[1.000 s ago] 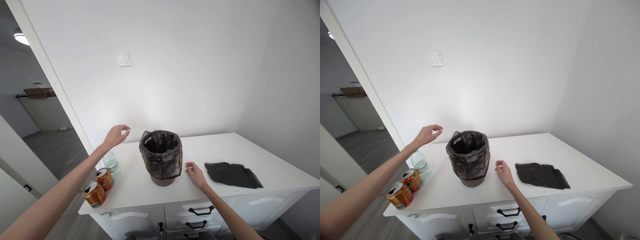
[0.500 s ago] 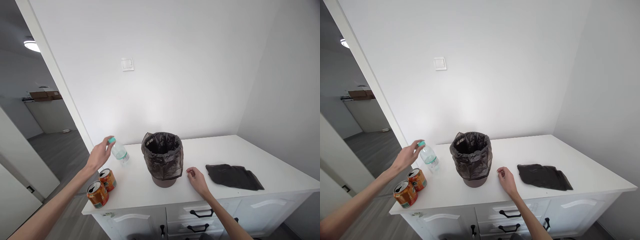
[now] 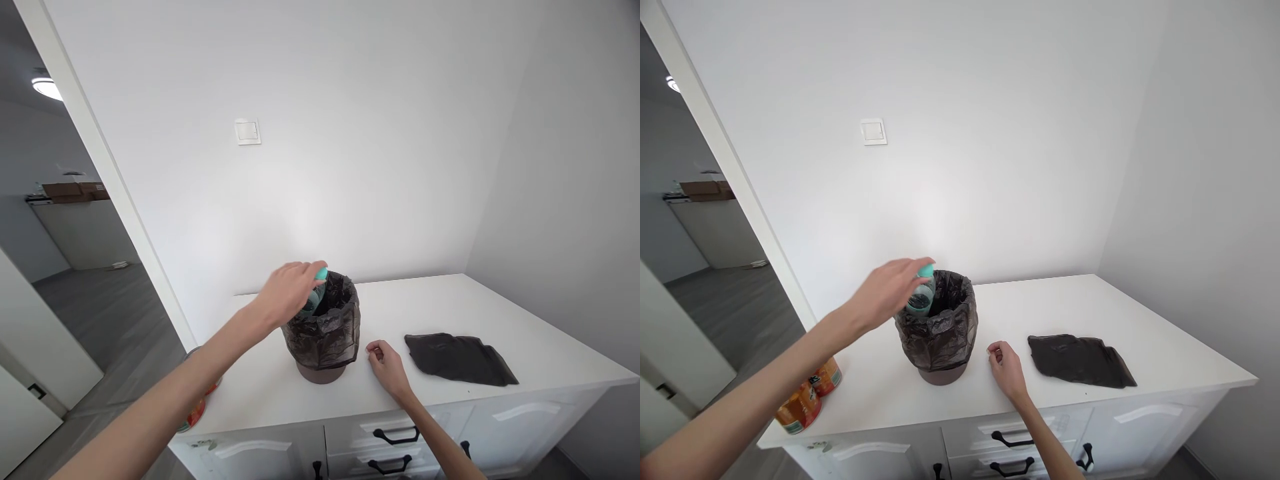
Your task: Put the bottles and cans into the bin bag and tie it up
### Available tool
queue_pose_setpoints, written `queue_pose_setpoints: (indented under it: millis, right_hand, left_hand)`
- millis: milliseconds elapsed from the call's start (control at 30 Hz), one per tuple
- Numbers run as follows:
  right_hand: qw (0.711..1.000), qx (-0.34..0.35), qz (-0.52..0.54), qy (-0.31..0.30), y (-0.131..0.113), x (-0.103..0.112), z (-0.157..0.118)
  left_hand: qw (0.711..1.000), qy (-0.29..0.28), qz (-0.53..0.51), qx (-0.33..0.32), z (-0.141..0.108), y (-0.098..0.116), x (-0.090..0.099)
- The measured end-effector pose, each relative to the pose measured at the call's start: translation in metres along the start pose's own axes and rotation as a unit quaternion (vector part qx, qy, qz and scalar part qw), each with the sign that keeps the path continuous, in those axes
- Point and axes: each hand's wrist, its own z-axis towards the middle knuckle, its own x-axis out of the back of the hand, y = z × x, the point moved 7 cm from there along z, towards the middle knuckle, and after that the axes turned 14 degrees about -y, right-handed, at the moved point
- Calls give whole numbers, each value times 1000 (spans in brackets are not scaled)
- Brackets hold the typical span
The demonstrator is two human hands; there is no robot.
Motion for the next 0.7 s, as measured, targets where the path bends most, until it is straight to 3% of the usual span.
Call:
queue_pose_setpoints:
  millis: [67, 167, 300, 400, 533, 700]
  right_hand:
    - [1000, 0, 0, 2, -1, 0, 0]
    - [1000, 0, -1, 1, -4, 1, -1]
    - [1000, -6, -3, -5, -7, 0, -2]
    - [1000, -12, -4, -11, -8, -1, -2]
    - [1000, -19, -3, -13, -12, -1, -4]
    - [999, -30, -3, -14, -13, -1, -7]
  left_hand:
    - [998, -54, 4, -14, 18, 0, -28]
    - [997, -67, -22, -39, 38, -3, -53]
    - [995, -45, -56, -75, 53, -9, -65]
    - [994, 7, -80, -70, 47, -23, -61]
    - [990, 102, -97, -12, 0, -66, -52]
    - [974, 155, -81, 143, -110, -151, -63]
